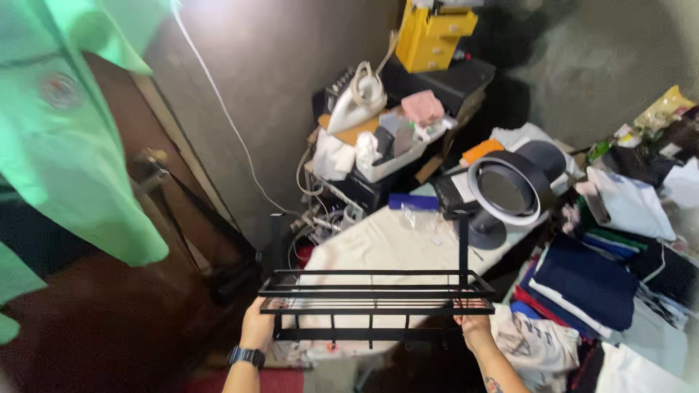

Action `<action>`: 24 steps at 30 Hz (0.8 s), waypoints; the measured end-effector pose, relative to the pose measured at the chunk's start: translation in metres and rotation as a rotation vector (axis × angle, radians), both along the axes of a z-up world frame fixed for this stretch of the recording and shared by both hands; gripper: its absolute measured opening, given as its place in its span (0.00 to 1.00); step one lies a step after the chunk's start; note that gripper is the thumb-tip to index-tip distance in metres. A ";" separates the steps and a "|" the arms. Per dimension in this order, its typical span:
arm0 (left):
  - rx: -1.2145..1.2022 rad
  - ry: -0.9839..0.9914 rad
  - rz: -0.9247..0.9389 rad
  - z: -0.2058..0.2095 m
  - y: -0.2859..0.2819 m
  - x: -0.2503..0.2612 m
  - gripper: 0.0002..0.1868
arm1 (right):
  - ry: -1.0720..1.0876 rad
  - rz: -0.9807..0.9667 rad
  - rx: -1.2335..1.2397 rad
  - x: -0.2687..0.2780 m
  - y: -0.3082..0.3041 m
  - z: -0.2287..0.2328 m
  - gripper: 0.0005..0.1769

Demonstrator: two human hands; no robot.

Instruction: The person assembles a black metal shelf by attaching small plastic feet to its base using a wrench. After completing the assembly, they place the shelf on a table and then open a black plastic-wrapped package using a pen.

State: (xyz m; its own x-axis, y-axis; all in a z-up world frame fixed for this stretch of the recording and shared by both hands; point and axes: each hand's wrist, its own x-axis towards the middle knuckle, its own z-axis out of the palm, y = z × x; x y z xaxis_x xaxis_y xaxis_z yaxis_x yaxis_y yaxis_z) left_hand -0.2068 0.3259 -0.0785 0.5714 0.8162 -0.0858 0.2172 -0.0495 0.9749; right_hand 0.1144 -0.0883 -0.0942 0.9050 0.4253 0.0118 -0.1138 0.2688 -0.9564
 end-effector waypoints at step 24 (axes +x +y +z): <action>-0.283 -0.385 0.509 0.091 0.093 -0.253 0.08 | 0.321 0.771 0.259 -0.036 0.261 0.154 0.25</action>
State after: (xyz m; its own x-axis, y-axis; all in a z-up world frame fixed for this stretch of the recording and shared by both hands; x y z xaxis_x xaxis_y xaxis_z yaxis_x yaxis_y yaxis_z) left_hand -0.4595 0.4187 0.0124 0.1565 0.9667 -0.2025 -0.2180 0.2338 0.9475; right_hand 0.0783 0.1723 0.0598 0.3424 0.9394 -0.0131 -0.6067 0.2104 -0.7666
